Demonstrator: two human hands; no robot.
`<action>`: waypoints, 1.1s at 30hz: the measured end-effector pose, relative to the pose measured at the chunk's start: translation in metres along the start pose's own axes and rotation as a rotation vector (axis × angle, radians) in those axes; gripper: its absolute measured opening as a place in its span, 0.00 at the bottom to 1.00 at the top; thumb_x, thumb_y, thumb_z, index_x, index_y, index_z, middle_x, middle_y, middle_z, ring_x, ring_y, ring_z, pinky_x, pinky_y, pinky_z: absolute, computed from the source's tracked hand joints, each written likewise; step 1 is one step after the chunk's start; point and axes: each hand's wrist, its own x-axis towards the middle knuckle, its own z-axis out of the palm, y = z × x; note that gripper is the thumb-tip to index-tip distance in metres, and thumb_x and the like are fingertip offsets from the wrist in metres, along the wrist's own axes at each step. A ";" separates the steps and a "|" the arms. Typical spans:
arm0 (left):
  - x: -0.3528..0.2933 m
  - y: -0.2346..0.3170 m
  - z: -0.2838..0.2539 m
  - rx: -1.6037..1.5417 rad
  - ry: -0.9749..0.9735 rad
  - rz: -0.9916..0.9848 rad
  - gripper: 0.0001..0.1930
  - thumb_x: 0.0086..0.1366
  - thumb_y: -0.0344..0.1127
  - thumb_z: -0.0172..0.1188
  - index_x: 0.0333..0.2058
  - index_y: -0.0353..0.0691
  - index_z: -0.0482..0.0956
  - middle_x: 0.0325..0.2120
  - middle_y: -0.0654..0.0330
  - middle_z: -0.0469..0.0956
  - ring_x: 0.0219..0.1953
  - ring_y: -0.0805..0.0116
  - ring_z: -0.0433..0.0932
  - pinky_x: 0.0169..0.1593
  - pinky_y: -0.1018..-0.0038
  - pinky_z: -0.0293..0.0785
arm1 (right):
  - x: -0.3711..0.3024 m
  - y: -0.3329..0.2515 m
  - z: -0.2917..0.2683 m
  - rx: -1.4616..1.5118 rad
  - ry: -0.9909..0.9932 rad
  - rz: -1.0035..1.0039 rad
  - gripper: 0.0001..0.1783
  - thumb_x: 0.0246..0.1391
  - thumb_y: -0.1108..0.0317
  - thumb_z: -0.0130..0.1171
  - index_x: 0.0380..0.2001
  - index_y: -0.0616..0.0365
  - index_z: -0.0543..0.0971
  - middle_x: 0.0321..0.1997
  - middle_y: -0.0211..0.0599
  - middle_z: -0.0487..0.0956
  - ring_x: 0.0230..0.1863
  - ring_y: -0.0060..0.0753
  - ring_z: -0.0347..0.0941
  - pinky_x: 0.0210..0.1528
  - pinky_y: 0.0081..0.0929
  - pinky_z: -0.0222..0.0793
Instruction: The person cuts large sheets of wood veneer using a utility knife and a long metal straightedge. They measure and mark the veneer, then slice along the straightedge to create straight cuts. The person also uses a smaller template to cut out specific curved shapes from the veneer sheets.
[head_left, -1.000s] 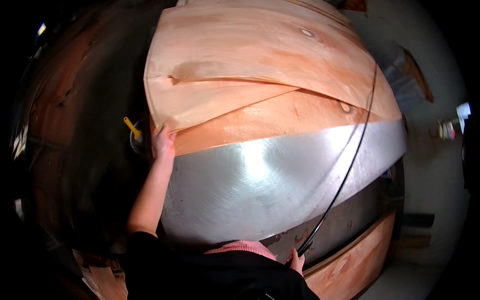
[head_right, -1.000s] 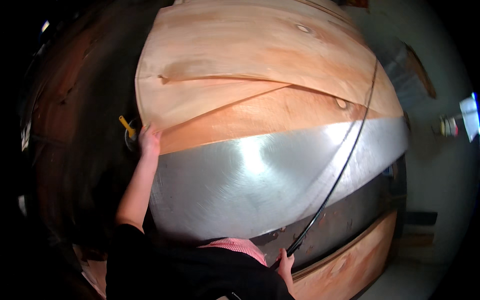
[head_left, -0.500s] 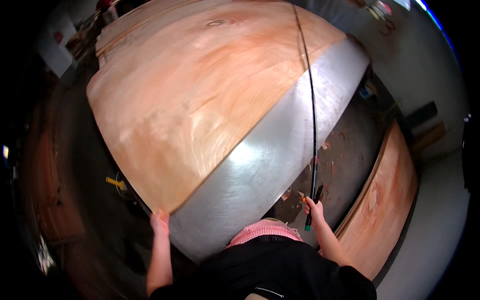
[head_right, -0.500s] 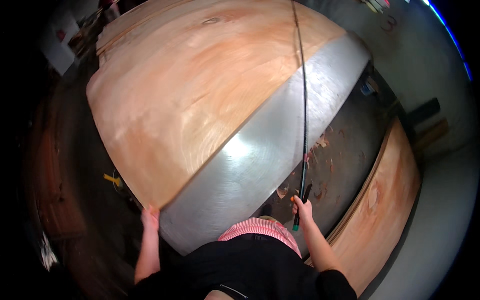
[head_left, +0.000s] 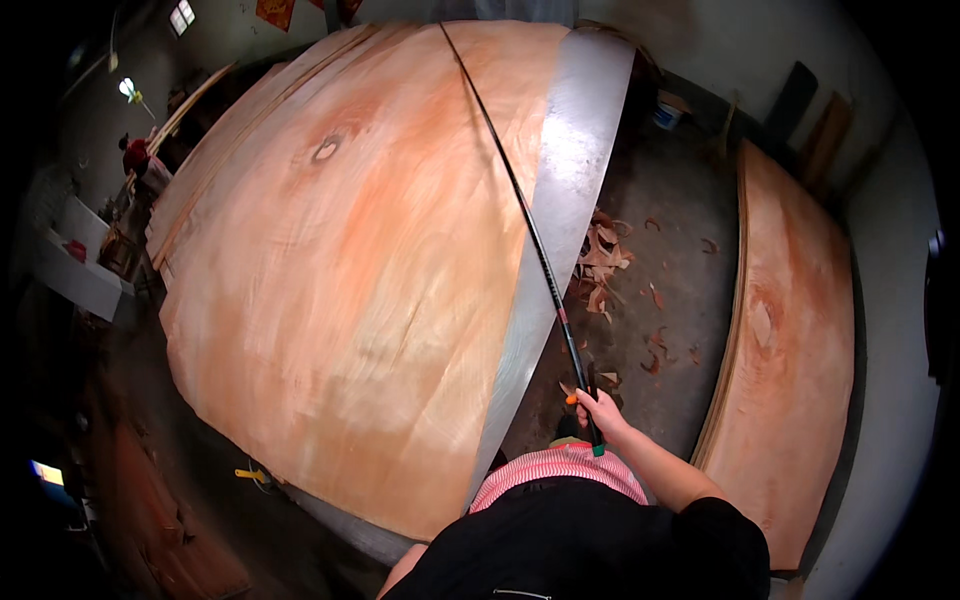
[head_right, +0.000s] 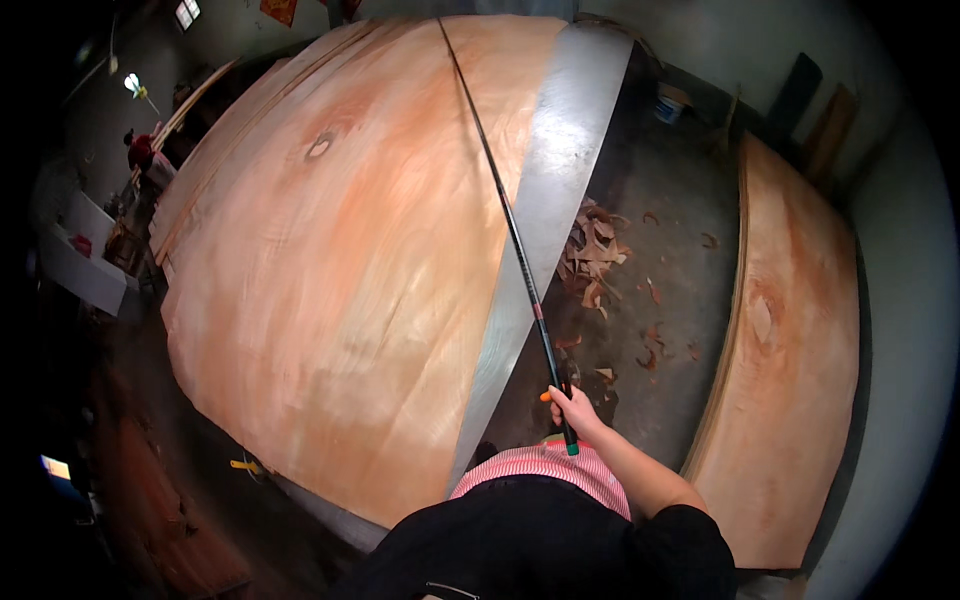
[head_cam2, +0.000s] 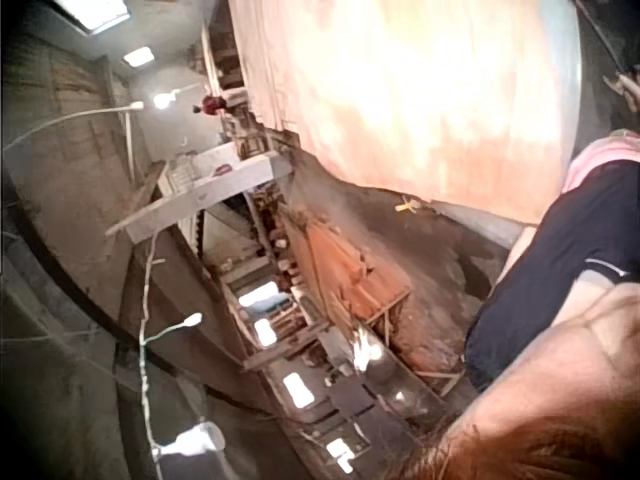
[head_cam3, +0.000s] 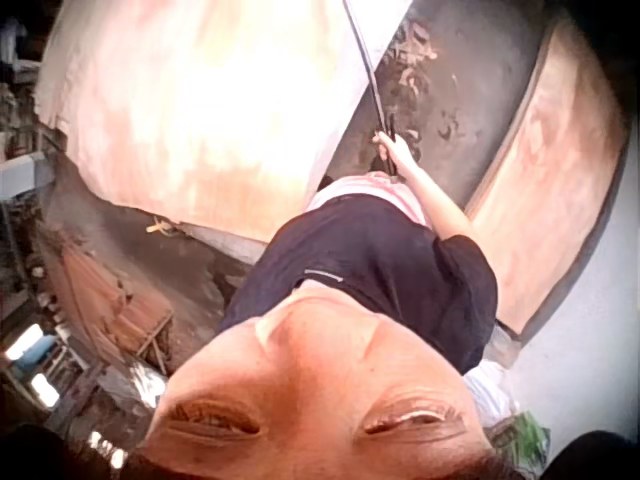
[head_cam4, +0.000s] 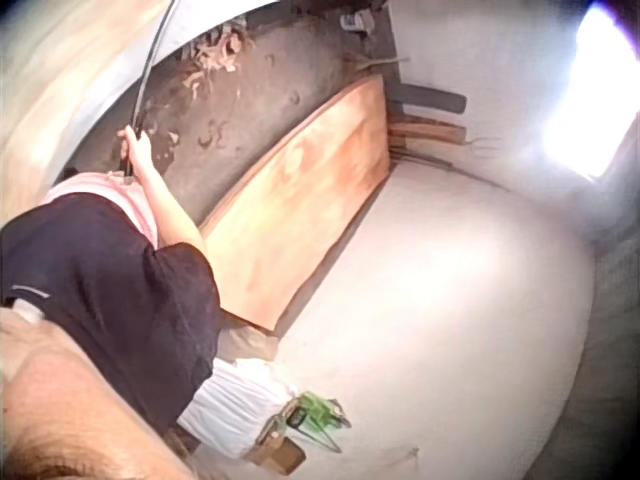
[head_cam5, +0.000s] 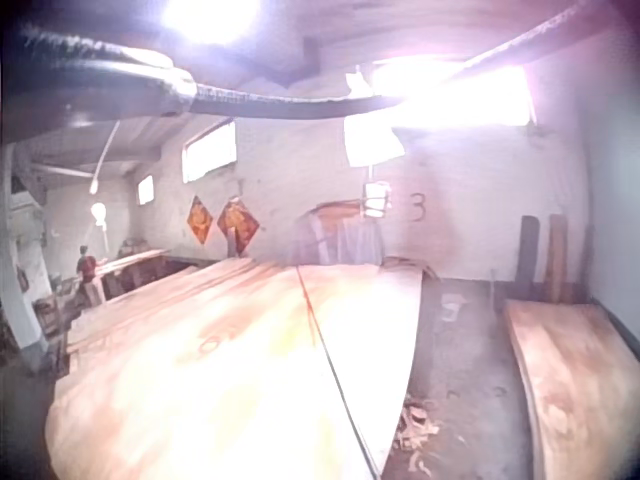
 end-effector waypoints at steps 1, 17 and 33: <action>-0.007 0.022 -0.012 0.085 -0.027 0.034 0.14 0.60 0.42 0.44 0.29 0.38 0.72 0.22 0.61 0.73 0.21 0.73 0.70 0.26 0.77 0.66 | 0.006 0.003 -0.010 0.025 -0.022 -0.005 0.11 0.54 0.60 0.44 0.26 0.57 0.64 0.15 0.27 0.64 0.15 0.18 0.59 0.17 0.16 0.56; 0.047 0.352 -0.089 -0.466 0.673 0.332 0.16 0.55 0.43 0.51 0.36 0.36 0.66 0.17 0.62 0.71 0.17 0.78 0.68 0.21 0.83 0.65 | 0.074 -0.035 -0.172 -1.045 -0.240 -0.130 0.23 0.50 0.50 0.41 0.39 0.58 0.70 0.35 0.49 0.73 0.39 0.48 0.68 0.40 0.37 0.62; -0.147 0.786 -0.149 -0.484 -1.070 1.933 0.26 0.54 0.58 0.47 0.23 0.36 0.71 0.13 0.59 0.71 0.15 0.63 0.70 0.40 0.50 0.64 | 0.213 -0.146 -0.314 -1.380 -0.124 0.034 0.26 0.49 0.47 0.41 0.33 0.64 0.70 0.30 0.55 0.73 0.36 0.53 0.68 0.38 0.41 0.62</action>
